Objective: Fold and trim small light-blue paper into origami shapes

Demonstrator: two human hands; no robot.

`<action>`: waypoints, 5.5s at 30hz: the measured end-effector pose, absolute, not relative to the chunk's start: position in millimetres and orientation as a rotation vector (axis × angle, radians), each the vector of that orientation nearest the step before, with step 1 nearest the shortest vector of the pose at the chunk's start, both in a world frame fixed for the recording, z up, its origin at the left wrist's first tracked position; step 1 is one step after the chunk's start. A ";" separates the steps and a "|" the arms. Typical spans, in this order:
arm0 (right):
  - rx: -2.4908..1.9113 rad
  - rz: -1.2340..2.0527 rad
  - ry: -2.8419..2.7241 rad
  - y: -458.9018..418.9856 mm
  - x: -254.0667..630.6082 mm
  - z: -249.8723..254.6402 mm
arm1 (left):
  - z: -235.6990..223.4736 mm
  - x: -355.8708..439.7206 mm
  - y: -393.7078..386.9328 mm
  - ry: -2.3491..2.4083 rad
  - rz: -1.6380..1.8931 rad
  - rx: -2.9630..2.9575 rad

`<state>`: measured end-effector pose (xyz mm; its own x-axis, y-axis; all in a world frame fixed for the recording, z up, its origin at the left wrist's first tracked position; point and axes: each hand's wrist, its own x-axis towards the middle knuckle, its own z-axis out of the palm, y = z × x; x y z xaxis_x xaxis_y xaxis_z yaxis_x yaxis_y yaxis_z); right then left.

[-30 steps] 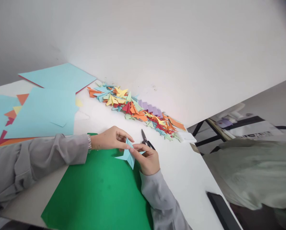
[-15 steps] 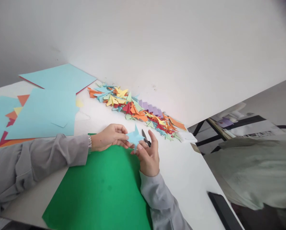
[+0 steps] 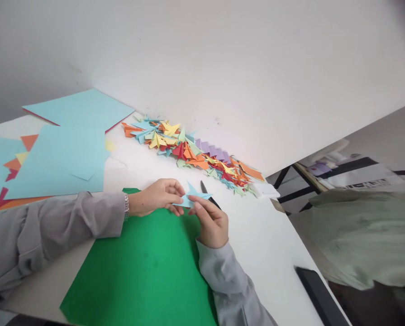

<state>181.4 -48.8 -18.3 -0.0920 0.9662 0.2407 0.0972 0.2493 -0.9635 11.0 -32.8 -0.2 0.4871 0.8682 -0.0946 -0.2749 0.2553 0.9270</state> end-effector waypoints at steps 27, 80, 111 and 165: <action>-1.026 1.083 -1.348 -42.4 178.5 -16.7 | -5.0 8.7 -32.6 0.786 1.016 1.369; -1.098 1.272 -1.154 -34.1 180.7 -28.8 | -9.0 8.7 -31.4 0.775 1.026 1.511; -1.055 1.455 -1.212 -42.1 178.5 -18.3 | -2.5 7.5 -30.0 0.820 0.845 1.269; -1.109 1.432 -1.201 -39.2 179.0 -23.5 | 0.9 9.4 -29.9 0.960 0.850 1.186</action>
